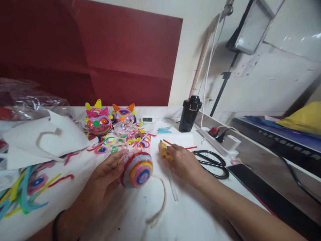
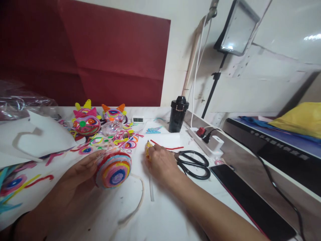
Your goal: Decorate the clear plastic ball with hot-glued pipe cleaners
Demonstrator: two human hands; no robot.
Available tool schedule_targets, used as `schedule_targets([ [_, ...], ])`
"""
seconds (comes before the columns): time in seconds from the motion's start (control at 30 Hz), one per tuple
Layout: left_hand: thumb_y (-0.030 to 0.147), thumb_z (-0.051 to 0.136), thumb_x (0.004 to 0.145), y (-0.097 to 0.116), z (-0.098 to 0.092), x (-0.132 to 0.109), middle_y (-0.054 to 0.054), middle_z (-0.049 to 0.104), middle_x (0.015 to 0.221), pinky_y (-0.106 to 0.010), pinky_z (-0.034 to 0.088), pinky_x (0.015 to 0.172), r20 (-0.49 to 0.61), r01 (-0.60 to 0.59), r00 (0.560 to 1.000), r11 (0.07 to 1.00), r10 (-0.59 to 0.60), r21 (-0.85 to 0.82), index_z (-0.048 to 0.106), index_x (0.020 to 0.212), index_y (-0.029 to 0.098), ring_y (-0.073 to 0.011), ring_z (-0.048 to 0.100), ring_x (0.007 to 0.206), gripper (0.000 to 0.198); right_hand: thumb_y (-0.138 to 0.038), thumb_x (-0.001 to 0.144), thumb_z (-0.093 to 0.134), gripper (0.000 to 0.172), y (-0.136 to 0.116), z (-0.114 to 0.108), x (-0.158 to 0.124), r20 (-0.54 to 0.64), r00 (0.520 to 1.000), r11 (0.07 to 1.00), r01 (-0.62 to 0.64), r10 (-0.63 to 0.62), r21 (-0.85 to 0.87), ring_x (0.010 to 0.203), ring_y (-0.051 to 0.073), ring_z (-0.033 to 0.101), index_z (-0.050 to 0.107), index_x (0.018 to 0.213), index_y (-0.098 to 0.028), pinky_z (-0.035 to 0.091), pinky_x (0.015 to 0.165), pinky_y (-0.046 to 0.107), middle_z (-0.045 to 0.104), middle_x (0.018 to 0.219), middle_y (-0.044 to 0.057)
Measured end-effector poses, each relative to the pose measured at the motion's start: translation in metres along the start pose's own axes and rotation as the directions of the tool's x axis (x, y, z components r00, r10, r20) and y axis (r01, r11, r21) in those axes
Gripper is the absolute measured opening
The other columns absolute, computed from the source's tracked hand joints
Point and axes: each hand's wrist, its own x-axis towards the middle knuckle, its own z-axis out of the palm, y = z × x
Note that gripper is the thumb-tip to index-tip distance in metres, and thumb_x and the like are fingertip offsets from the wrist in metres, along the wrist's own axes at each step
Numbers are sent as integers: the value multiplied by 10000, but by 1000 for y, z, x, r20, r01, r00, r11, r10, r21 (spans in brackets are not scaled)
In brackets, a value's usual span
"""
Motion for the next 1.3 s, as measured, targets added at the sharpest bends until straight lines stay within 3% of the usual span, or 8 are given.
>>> schedule_targets([
  [0.13,297,768,707,-2,3,-2,-3,743,1095,-260,571,768,1,13,1000,1000,-13,-8,746,977,282,-253,658,1037,272,-353,817,550,456,-3,9,1,9,1000,995,25,-25,-92,1066,364,544,587,1198,-104,417,865,443,633,1146,198],
  [0.3,302,754,723,-4,3,-3,-17,719,1156,-305,566,807,19,38,999,999,-38,7,737,1015,275,-276,634,1083,294,-468,742,599,601,0,9,3,61,998,992,10,-2,-128,1080,384,543,563,1221,-108,408,902,505,630,1184,198],
  [0.67,235,755,720,-2,4,-1,-25,747,1048,-282,566,723,4,41,999,998,-40,-40,744,963,256,-229,678,912,244,-354,719,539,614,1,10,3,100,993,988,71,-57,-137,1115,370,516,516,1279,-102,398,923,484,613,1217,185],
  [0.87,209,715,761,-2,3,0,-46,741,1064,-291,555,749,45,50,998,998,-49,-40,723,1013,236,-223,673,920,254,-390,723,554,616,4,10,4,112,992,991,71,-59,-111,1103,389,532,515,1271,-112,386,914,520,627,1203,205],
  [1.13,227,707,767,-6,0,-3,-41,730,1082,-324,542,738,13,47,999,998,-47,29,723,982,277,-245,664,934,222,-387,739,628,573,9,6,8,70,994,996,85,-82,-40,1083,379,553,547,1235,-111,409,901,516,632,1171,215],
  [1.23,224,709,761,0,6,2,-50,734,1065,-337,535,762,4,39,999,998,-39,42,719,978,263,-256,662,949,221,-356,812,604,458,9,-17,-1,-13,988,982,154,-153,105,1129,278,560,546,1228,-173,435,947,411,614,1232,131],
  [1.3,232,699,772,4,10,2,-49,735,1068,-342,525,803,8,32,999,998,-32,54,713,987,244,-263,654,991,216,-305,818,627,399,3,-43,-19,-196,945,793,326,-261,515,1160,239,571,566,1204,-222,451,983,377,619,1254,64],
])
